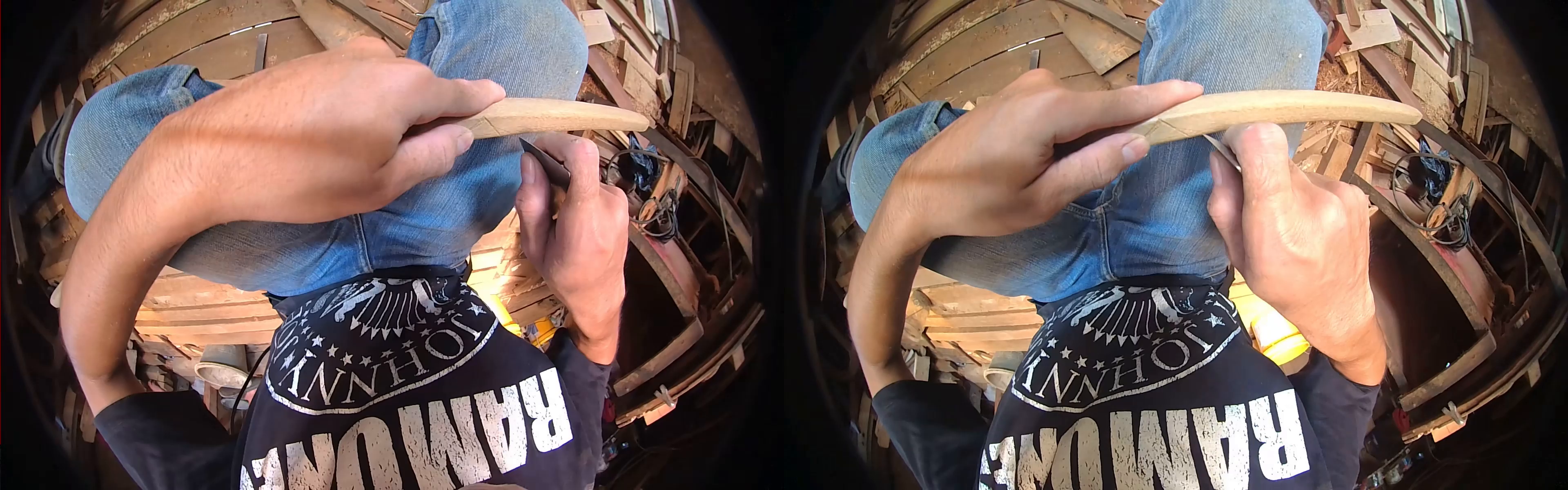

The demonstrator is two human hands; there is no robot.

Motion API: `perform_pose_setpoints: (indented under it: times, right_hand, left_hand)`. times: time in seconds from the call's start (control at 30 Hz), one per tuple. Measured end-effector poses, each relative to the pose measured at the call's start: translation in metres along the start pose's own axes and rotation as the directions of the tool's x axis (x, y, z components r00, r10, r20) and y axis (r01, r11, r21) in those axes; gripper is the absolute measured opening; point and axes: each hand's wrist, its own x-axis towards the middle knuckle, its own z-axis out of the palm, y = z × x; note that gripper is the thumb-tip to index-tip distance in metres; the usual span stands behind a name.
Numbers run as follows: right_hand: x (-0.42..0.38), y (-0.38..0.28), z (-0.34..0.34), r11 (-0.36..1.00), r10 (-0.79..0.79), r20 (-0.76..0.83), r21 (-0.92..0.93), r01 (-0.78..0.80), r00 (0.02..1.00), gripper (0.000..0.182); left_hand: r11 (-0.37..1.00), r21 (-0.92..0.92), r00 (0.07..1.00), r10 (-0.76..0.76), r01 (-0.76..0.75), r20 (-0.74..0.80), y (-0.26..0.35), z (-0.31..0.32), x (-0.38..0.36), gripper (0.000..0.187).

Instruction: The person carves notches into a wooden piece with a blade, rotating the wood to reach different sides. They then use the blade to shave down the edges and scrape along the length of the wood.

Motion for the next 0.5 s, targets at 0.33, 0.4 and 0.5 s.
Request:
perform_pose_setpoints:
  times: [0.33,0.4,0.5]
  right_hand:
    - [0.014,-0.001,0.011,0.987,0.125,-0.123,0.12,-0.11,0.985,0.028]
    - [0.013,0.003,0.014,0.98,0.132,-0.176,0.171,-0.102,0.976,0.03]
    - [0.009,0.01,0.009,0.972,0.157,-0.136,0.195,-0.129,0.978,0.03]
  left_hand:
    - [0.998,0.043,0.997,-0.05,0.048,0.06,0.007,-0.007,0.002,0.045]
    - [0.995,0.069,0.995,-0.075,0.07,0.068,0.006,-0.007,0.0,0.045]
    - [0.992,0.071,0.991,-0.109,0.104,0.078,0.007,-0.008,0.001,0.046]
